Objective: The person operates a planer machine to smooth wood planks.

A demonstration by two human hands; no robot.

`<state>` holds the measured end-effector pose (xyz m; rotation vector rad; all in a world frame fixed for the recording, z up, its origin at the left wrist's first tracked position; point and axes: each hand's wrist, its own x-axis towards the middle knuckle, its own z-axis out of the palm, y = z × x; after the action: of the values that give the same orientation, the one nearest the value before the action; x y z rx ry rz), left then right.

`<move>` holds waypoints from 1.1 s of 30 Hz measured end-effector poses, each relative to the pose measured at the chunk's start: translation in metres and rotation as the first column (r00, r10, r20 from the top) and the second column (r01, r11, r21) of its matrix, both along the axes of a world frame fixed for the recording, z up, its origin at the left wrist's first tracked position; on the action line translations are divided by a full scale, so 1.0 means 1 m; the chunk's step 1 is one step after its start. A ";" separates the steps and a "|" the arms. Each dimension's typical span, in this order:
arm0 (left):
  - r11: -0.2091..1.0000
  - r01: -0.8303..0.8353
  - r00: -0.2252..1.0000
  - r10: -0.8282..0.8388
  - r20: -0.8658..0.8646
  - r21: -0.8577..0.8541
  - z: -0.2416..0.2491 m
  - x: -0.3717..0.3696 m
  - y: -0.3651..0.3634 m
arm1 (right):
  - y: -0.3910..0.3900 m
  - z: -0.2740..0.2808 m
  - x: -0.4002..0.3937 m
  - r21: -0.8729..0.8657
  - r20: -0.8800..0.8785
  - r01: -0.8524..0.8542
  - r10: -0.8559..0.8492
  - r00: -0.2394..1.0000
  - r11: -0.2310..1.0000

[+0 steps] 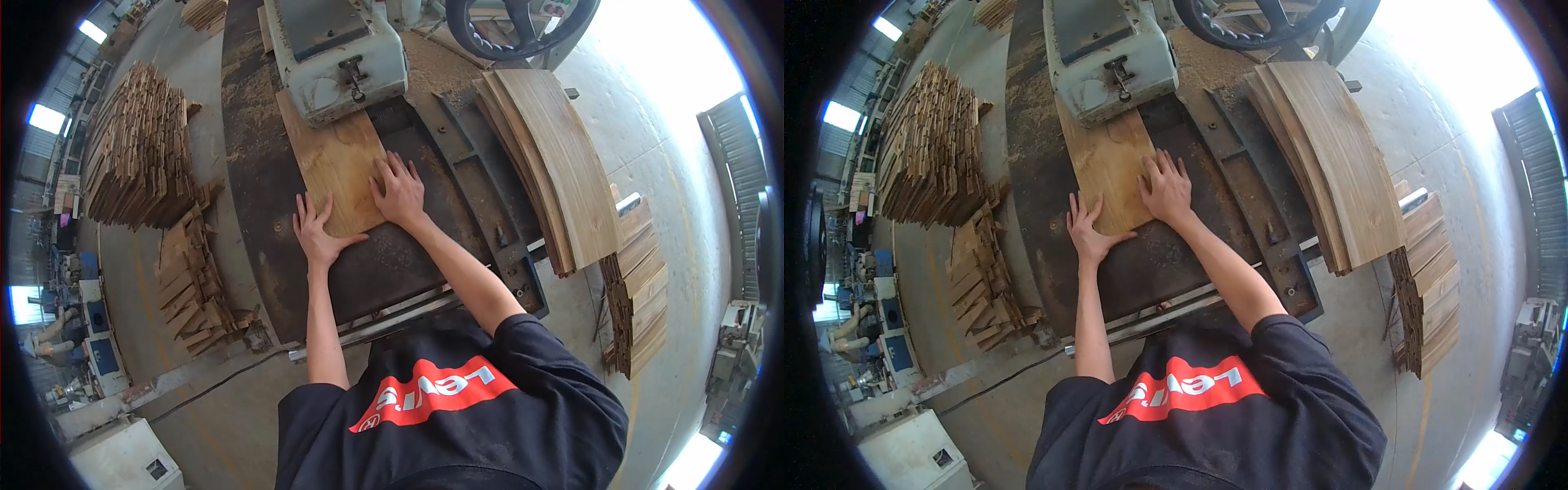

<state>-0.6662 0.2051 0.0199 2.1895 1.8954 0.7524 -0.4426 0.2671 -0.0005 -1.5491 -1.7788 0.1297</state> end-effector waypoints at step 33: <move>0.958 -0.190 0.981 0.175 0.087 0.213 -0.042 -0.007 -0.003 | -0.246 0.081 0.251 0.109 0.810 0.632 -0.437 0.391 0.768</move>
<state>-0.6728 0.2025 -0.0225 2.0955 2.0909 1.1047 -0.1912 0.0212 0.0803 -2.5614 -1.7637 -0.8948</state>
